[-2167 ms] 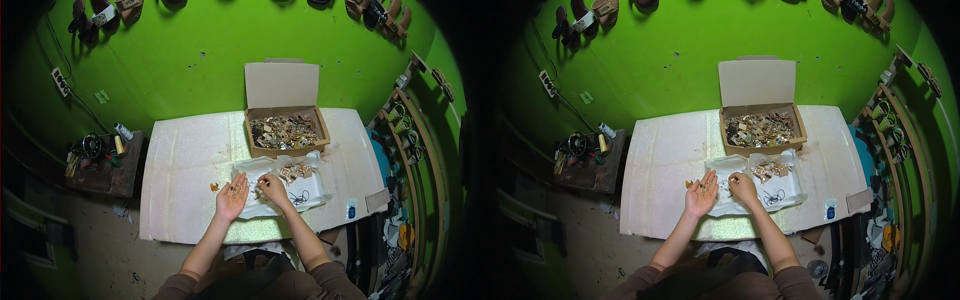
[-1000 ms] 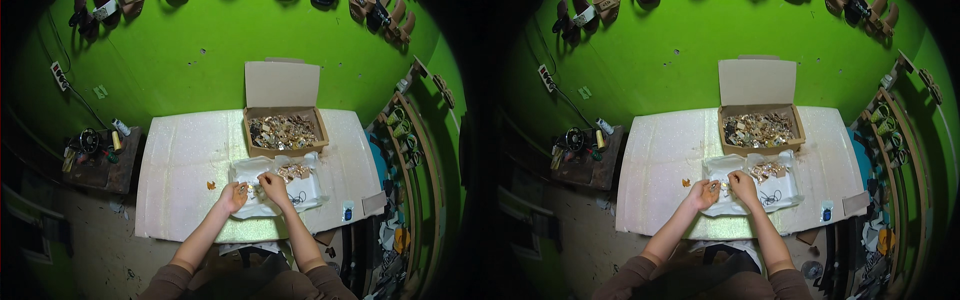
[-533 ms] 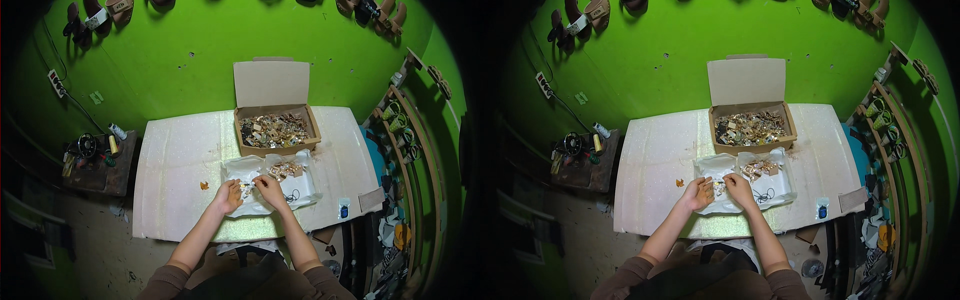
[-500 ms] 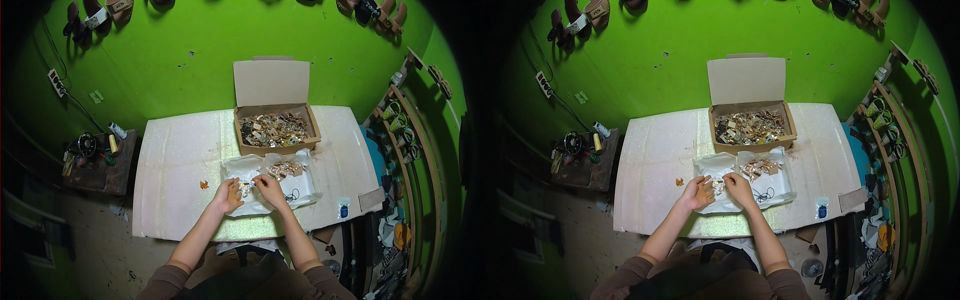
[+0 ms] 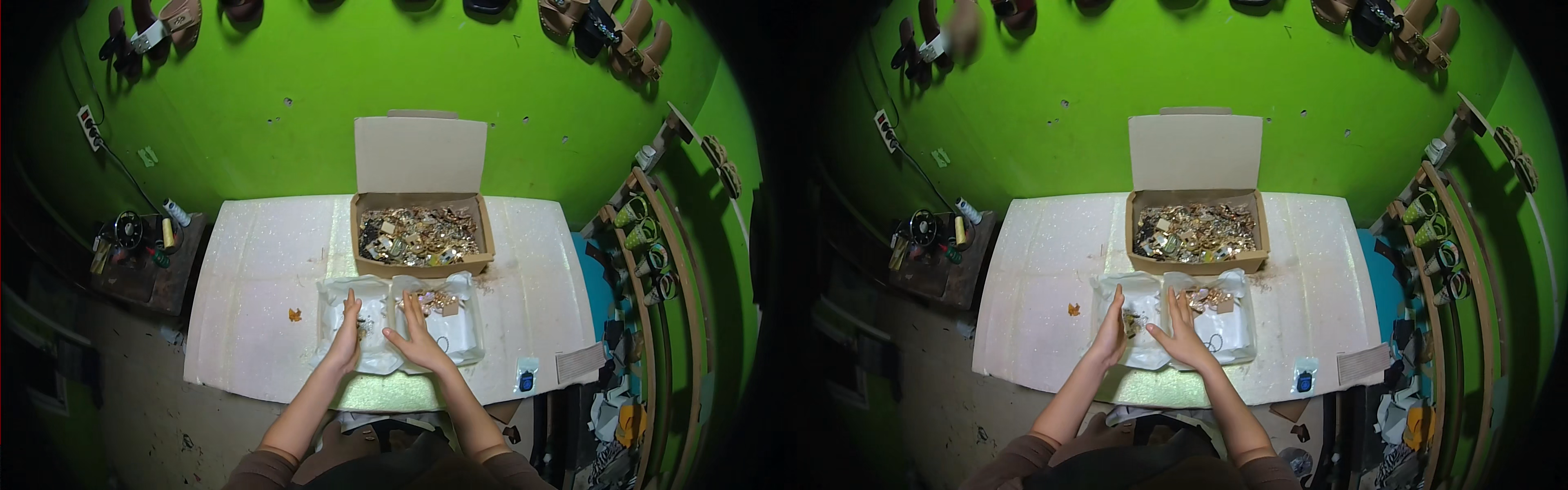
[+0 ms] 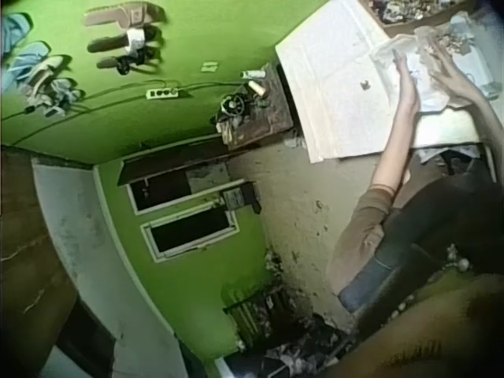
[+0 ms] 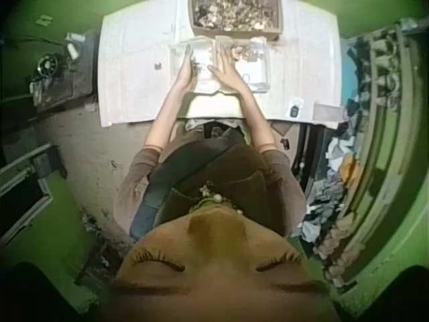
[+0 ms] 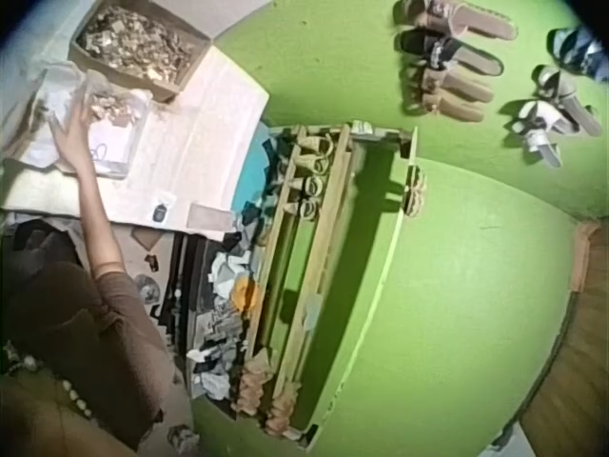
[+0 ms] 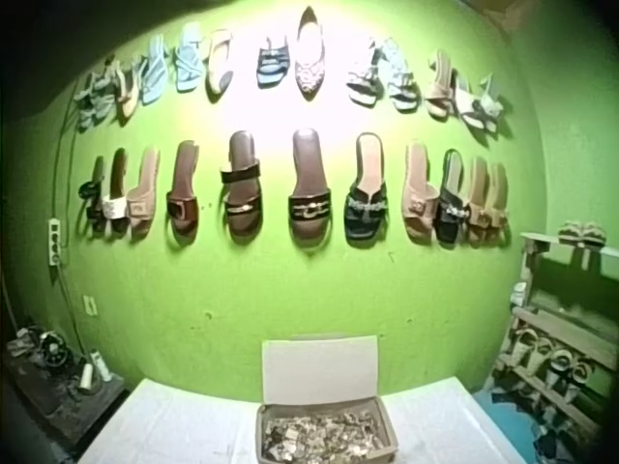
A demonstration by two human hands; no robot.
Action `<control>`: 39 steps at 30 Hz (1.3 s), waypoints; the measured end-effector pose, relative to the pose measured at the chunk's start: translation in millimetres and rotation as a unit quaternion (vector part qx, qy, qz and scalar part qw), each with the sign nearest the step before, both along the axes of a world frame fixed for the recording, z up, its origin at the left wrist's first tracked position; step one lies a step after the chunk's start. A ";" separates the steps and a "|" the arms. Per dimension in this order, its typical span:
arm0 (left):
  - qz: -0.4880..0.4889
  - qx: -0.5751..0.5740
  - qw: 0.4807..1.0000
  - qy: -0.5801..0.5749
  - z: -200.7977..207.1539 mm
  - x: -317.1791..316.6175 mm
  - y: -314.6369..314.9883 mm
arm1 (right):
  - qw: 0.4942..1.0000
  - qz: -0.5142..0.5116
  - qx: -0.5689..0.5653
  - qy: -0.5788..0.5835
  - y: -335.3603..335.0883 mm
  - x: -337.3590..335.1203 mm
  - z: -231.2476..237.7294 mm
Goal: The recorder is sorting various small metal and plastic shoe components into separate trays.
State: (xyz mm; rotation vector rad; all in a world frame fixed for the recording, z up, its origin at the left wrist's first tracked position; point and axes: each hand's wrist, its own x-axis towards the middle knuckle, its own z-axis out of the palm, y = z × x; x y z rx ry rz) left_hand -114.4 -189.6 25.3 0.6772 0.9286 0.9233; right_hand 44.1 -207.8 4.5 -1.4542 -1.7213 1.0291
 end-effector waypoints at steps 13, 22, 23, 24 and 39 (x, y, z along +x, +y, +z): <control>-0.018 0.134 0.906 0.401 15.9 94.2 35.3 | 0.953 0.043 -0.111 0.280 50.8 125.3 -10.8; -0.042 0.264 0.842 0.468 22.2 143.9 114.9 | 0.996 0.081 -0.029 -0.013 180.1 168.2 15.7; -0.033 0.249 0.851 0.462 19.1 146.5 123.8 | 0.988 0.081 -0.011 -0.134 193.5 170.2 15.7; -0.025 0.234 0.859 0.455 16.6 148.7 131.3 | 0.987 0.083 -0.009 -0.134 204.1 169.2 12.4; 0.014 0.097 0.909 0.405 -27.1 154.9 175.1 | 0.935 -0.044 -0.199 -0.291 251.6 152.4 -32.8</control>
